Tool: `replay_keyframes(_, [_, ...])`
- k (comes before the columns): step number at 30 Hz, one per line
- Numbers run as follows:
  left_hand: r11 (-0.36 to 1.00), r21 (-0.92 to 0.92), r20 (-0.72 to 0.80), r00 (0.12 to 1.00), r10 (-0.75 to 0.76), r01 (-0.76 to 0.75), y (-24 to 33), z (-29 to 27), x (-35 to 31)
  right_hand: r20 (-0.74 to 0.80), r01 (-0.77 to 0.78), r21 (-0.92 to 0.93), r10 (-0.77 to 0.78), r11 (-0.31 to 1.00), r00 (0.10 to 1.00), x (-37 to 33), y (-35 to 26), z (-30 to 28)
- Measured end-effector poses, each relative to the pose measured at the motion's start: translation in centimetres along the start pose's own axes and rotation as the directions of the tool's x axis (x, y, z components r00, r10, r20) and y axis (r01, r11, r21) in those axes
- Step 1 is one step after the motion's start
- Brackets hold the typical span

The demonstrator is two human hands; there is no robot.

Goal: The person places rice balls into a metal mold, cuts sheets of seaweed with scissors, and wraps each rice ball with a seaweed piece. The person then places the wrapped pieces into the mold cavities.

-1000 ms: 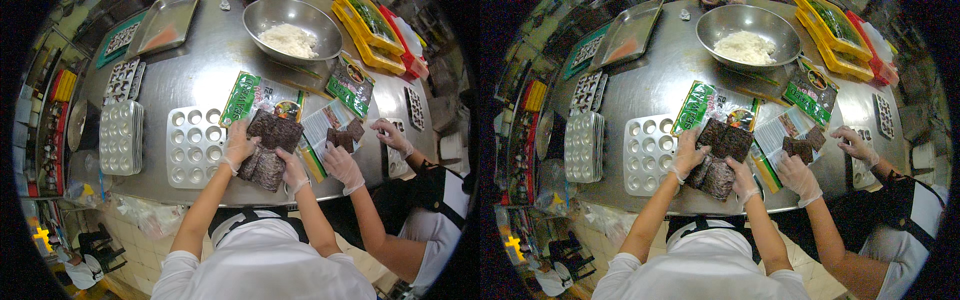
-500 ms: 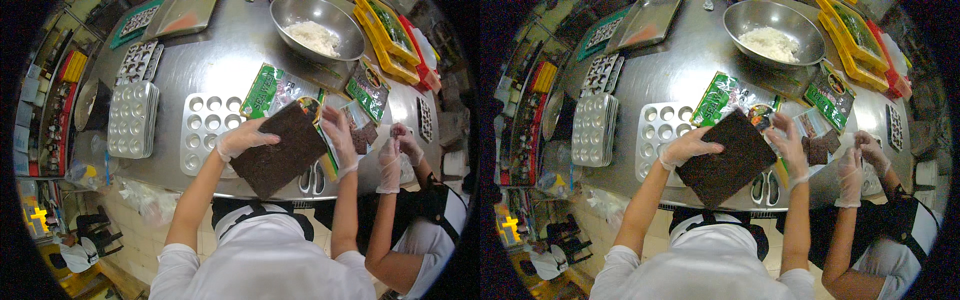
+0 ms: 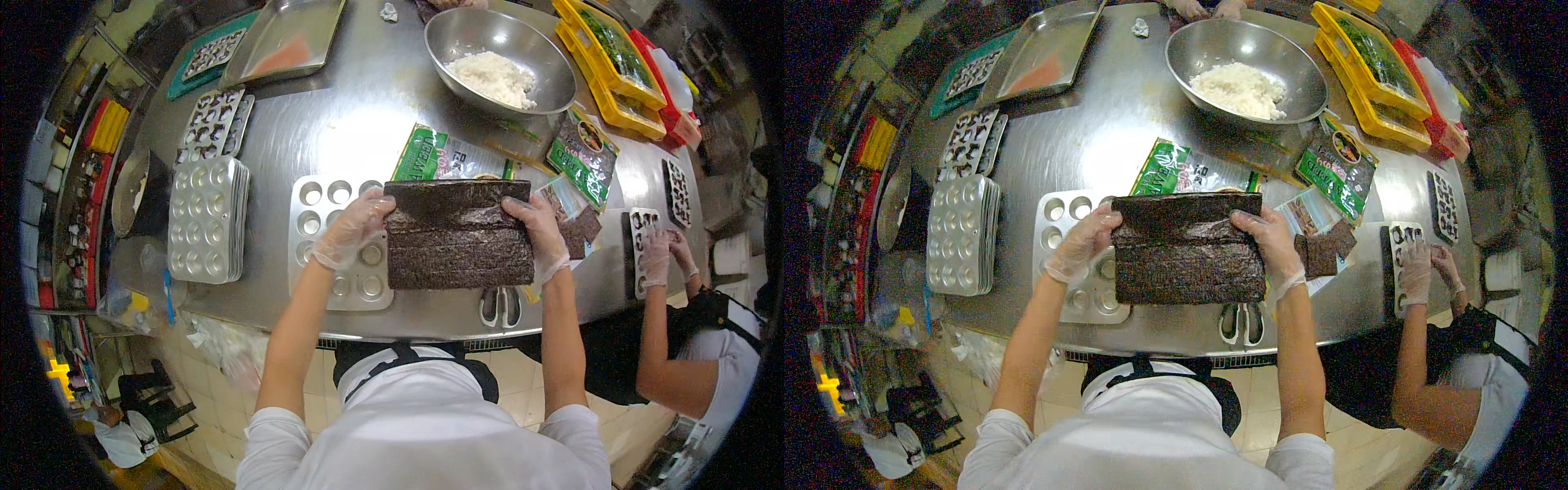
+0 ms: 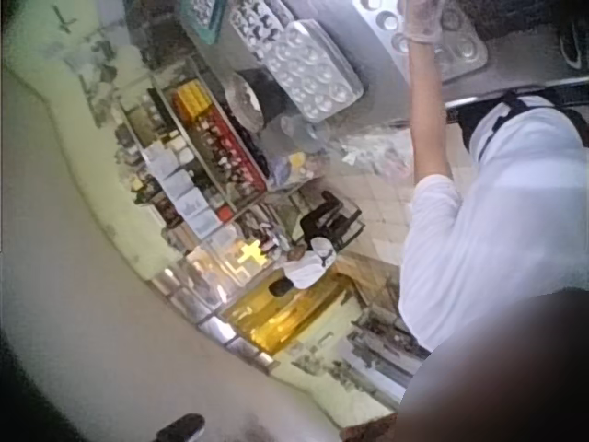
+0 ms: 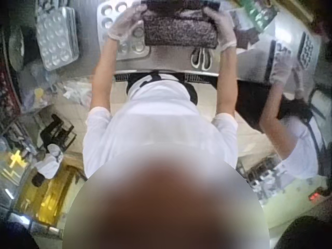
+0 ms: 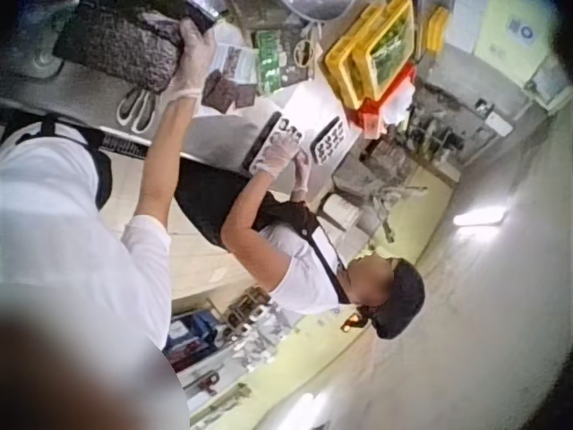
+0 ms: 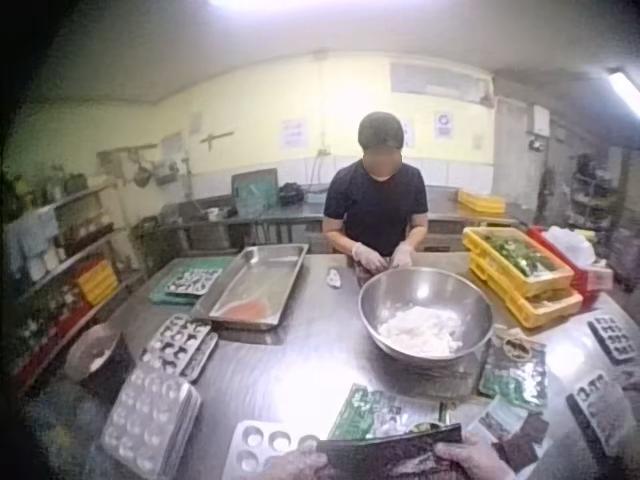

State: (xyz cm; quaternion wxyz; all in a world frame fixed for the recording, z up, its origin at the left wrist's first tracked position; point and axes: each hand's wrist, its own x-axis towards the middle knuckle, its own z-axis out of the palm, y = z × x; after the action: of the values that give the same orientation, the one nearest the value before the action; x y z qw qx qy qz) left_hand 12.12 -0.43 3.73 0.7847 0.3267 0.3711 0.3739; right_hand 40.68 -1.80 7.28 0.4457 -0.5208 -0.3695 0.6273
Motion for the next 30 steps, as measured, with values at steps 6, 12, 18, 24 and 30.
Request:
replay_keyframes(6, [0.996,-0.019,-0.036,0.996,-0.082,0.082,-2.2,1.5,1.7,-0.032,0.015,0.229,-0.008,0.973,0.999,-0.6,3.1,0.8])
replay_keyframes(12, [0.989,-0.003,0.003,0.989,-0.146,0.146,-0.9,2.5,1.3,0.089,-0.156,0.3,0.135,0.941,0.987,-1.7,4.0,-0.4])
replay_keyframes(18, [0.994,0.109,0.011,1.0,0.027,-0.028,-1.6,2.5,2.2,-0.008,-0.12,0.242,0.126,0.963,0.992,-1.8,5.3,-1.4])
replay_keyframes(24, [0.663,0.748,0.278,0.928,-0.249,-0.046,0.2,1.1,2.9,0.117,-0.29,-0.011,0.289,0.957,0.95,-2.5,3.7,0.0])
replay_keyframes(30, [0.722,0.692,0.283,0.924,-0.255,-0.013,0.0,2.2,2.3,0.214,-0.245,-0.041,0.248,0.969,0.945,-1.8,2.4,2.3])
